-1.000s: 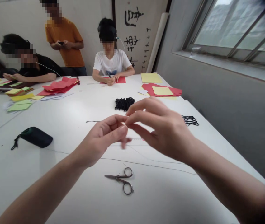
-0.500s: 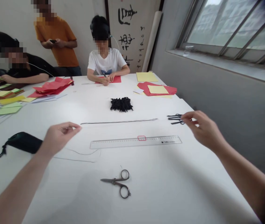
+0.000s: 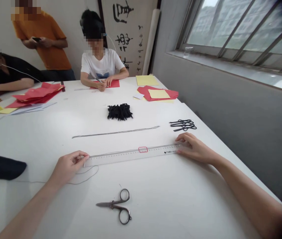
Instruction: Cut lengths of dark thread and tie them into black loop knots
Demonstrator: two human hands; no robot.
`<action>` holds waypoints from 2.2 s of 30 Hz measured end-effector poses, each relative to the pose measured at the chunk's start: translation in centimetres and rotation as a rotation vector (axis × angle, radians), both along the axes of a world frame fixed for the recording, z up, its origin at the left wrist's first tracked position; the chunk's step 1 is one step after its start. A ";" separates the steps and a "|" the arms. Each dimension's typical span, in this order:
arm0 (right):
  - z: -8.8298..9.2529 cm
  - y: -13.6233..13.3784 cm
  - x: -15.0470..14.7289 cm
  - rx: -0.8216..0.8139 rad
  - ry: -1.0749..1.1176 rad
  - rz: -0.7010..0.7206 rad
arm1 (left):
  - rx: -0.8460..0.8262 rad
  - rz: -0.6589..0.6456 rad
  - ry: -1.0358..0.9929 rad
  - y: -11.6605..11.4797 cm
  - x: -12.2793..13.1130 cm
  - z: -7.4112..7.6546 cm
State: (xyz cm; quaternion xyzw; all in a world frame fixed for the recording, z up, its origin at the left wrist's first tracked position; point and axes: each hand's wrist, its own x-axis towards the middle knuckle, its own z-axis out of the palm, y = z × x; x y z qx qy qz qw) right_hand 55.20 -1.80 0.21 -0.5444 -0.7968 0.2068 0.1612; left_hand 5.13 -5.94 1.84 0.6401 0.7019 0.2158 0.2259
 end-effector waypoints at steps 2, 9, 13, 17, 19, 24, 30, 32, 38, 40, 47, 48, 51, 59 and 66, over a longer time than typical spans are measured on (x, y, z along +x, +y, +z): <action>0.2 0.1 -0.1 -0.019 0.010 0.036 | -0.006 -0.005 0.003 0.1 -0.1 -0.3; 0.5 0.3 -0.1 -0.055 0.030 0.053 | 0.005 -0.015 0.016 0.4 -0.7 -0.9; 0.6 0.3 0.0 -0.053 0.034 0.050 | 0.006 -0.021 0.034 0.4 -0.7 -0.9; 0.5 0.3 0.1 -0.055 0.043 0.035 | 0.017 -0.038 0.031 0.4 -0.7 -0.9; 0.5 0.3 0.2 -0.054 0.050 0.030 | 0.020 -0.033 0.031 0.4 -0.6 -0.8; 0.4 0.2 0.1 -0.043 0.054 0.030 | 0.002 -0.013 0.019 0.4 -0.5 -0.6; 0.3 0.2 0.1 -0.035 0.059 0.016 | -0.012 -0.012 -0.001 0.4 -0.6 -0.5; 0.1 0.2 0.3 -0.028 0.060 0.019 | -0.007 -0.016 -0.009 0.3 -0.6 -0.4; -0.3 0.3 0.5 -0.025 0.046 0.023 | 0.003 -0.021 0.003 0.2 -0.5 -0.2; -0.3 0.3 0.4 -0.018 0.043 0.021 | 0.014 -0.022 0.007 0.3 -0.5 -0.2; -0.1 0.2 0.3 -0.030 0.044 0.005 | 0.033 -0.023 0.025 0.5 -0.7 -0.6; -0.1 0.2 0.3 -0.036 0.052 0.011 | 0.032 -0.022 0.029 0.5 -0.7 -0.7; -0.1 0.2 0.3 -0.048 0.079 0.021 | 0.024 -0.021 0.026 0.5 -0.8 -0.8; 0.2 0.0 0.1 -0.040 0.080 -0.029 | 0.018 -0.014 0.018 0.4 -0.8 -0.6; 0.1 0.1 0.1 -0.026 0.081 -0.037 | -0.009 0.005 -0.006 0.4 -0.8 -0.5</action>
